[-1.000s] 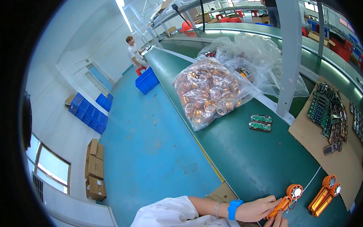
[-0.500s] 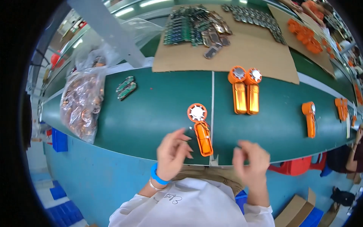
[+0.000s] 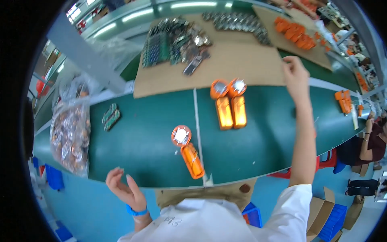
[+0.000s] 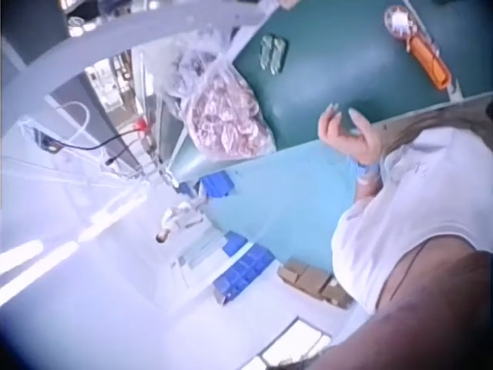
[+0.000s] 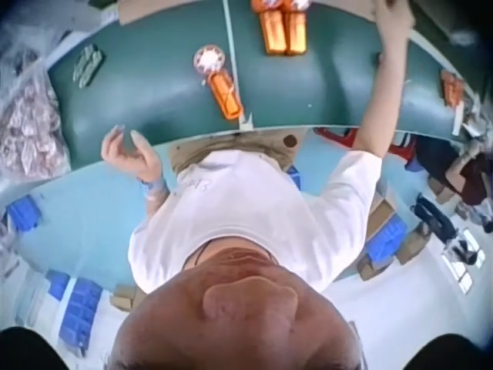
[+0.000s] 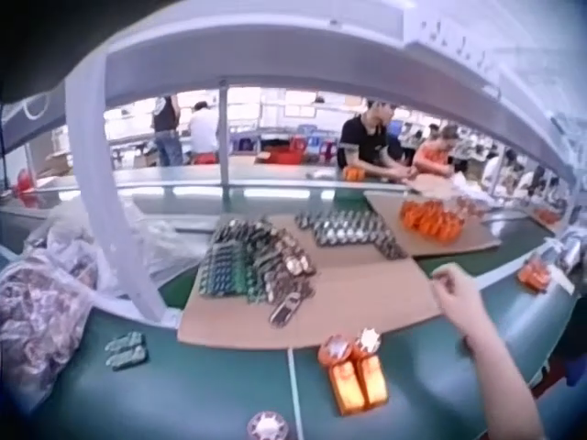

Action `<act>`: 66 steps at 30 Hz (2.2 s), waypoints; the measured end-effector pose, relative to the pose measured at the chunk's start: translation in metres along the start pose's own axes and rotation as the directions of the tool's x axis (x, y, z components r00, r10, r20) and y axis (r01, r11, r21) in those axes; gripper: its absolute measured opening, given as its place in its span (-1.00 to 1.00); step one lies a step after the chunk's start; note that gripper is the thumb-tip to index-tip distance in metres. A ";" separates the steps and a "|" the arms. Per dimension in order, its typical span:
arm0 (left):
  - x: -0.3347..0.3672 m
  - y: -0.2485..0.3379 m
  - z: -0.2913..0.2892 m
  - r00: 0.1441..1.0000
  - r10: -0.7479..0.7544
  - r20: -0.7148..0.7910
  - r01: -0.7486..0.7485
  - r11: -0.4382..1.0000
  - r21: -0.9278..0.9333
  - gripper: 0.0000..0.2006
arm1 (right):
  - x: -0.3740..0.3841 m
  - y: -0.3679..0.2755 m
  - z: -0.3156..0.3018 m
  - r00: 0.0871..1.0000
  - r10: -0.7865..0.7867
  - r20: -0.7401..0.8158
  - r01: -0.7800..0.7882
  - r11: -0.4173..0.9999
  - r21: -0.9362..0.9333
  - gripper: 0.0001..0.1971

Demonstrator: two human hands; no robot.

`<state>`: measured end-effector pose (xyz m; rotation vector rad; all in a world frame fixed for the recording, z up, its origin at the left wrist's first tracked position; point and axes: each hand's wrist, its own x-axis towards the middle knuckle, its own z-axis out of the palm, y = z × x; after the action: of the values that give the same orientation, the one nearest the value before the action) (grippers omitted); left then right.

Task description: The person assembles portable fans by plugging wire connectors into circuit boards, pressing components into the plastic casings, and snapping the fan housings shut by hand. The person then walks down the assembly line and hands the assembled fans to a coworker.

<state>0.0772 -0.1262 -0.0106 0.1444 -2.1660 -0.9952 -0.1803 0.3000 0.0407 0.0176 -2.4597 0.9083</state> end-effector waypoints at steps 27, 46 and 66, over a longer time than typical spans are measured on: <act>-0.031 -0.036 0.008 0.969 0.197 0.147 -0.239 0.898 0.369 -0.70 | 0.102 0.044 0.112 0.956 -0.254 -0.143 0.132 0.815 -0.565 -0.87; -0.027 0.036 0.025 0.736 -0.224 0.639 0.668 0.081 -0.740 -0.42 | -0.273 -0.204 0.030 0.924 -0.360 0.126 0.343 0.929 0.141 -0.56; -0.017 0.012 0.031 0.535 -0.220 0.816 0.826 -0.070 -0.560 -0.46 | -0.247 -0.202 0.053 0.956 -0.275 0.099 0.289 0.940 -0.179 -0.78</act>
<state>0.0712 -0.0922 -0.0253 0.2153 -1.2446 -3.1022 0.0470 0.0714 0.0123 0.3330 -2.5165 0.5532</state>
